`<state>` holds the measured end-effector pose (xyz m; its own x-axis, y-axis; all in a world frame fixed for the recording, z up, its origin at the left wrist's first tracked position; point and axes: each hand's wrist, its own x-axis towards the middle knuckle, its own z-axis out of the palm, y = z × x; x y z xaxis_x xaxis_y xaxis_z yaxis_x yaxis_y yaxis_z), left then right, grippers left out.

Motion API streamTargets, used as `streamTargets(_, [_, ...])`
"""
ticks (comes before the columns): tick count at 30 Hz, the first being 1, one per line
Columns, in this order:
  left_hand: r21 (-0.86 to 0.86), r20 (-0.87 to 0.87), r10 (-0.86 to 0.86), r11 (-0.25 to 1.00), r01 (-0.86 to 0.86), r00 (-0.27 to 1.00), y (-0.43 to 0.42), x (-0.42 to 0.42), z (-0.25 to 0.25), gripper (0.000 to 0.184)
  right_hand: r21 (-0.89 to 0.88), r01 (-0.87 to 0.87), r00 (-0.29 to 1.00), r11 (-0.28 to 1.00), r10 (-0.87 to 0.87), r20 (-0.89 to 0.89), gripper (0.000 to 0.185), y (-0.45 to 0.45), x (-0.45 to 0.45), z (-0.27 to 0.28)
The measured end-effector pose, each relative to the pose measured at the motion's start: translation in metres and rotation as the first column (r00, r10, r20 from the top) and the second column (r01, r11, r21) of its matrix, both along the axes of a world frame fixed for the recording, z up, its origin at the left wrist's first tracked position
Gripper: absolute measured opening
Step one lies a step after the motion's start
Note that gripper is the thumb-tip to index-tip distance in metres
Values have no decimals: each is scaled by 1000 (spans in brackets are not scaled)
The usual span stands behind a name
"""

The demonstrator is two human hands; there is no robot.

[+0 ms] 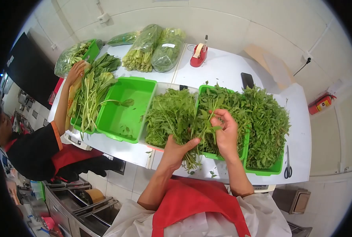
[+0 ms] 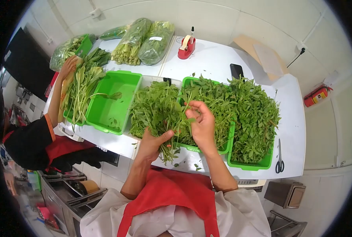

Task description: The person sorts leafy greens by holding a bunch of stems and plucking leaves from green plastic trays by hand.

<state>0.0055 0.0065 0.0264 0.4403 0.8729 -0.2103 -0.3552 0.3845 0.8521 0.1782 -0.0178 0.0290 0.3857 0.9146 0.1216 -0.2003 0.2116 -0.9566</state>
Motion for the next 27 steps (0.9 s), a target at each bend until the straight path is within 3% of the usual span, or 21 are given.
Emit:
streamTargets(2, [-26, 20, -15, 1000, 16, 1000, -2, 3, 1, 42, 12, 77, 980, 997, -78, 181, 25, 0, -4, -4])
streamTargets(6, [11, 9, 9, 1000, -10, 1000, 0, 3, -3, 41, 32, 84, 992, 996, -86, 95, 22, 1, -8, -5])
streamTargets(8, [22, -8, 36, 999, -36, 999, 2, 2, -3, 41, 330, 447, 850, 832, -510, 133, 17, -3, -13, -14])
streamTargets(9, [33, 16, 59, 998, -60, 998, 2, 2, 0, 39, 332, 443, 852, 833, -506, 132, 17, -9, -15, -14])
streamTargets(11, [45, 40, 88, 995, -90, 995, 2, 1, 4, 38, 382, 283, 666, 880, -467, 582, 13, -22, -20, -7])
streamTargets(12, [84, 47, 114, 990, -118, 992, 1, 1, 6, 36, 269, 244, 668, 932, -363, 650, 12, -21, -28, 3])
streamTargets(13, [120, 52, 137, 982, -142, 989, 0, 0, 6, 34, 266, 245, 671, 932, -361, 648, 12, -19, -30, 2])
streamTargets(16, [202, 1, 157, 967, -154, 988, -1, 0, 2, 30, -23, 89, 864, 996, -66, 499, 14, -11, -28, -6])
streamTargets(19, [127, -19, 142, 982, -139, 990, 0, -6, 0, 29, -40, -16, 930, 999, 30, 367, 13, -8, -26, -9])
streamTargets(22, [73, 23, 227, 971, -228, 974, 0, -6, -3, 28, -48, 10, 900, 999, 12, 436, 12, -8, -27, -8])
streamTargets(26, [98, 30, 214, 971, -216, 976, 0, -13, -3, 28, -33, 43, 891, 999, -23, 453, 10, -6, -37, 5])
streamTargets(27, [97, 20, 211, 973, -212, 977, 1, -15, -7, 27, 17, 29, 841, 999, -34, 541, 8, -6, -37, 6])
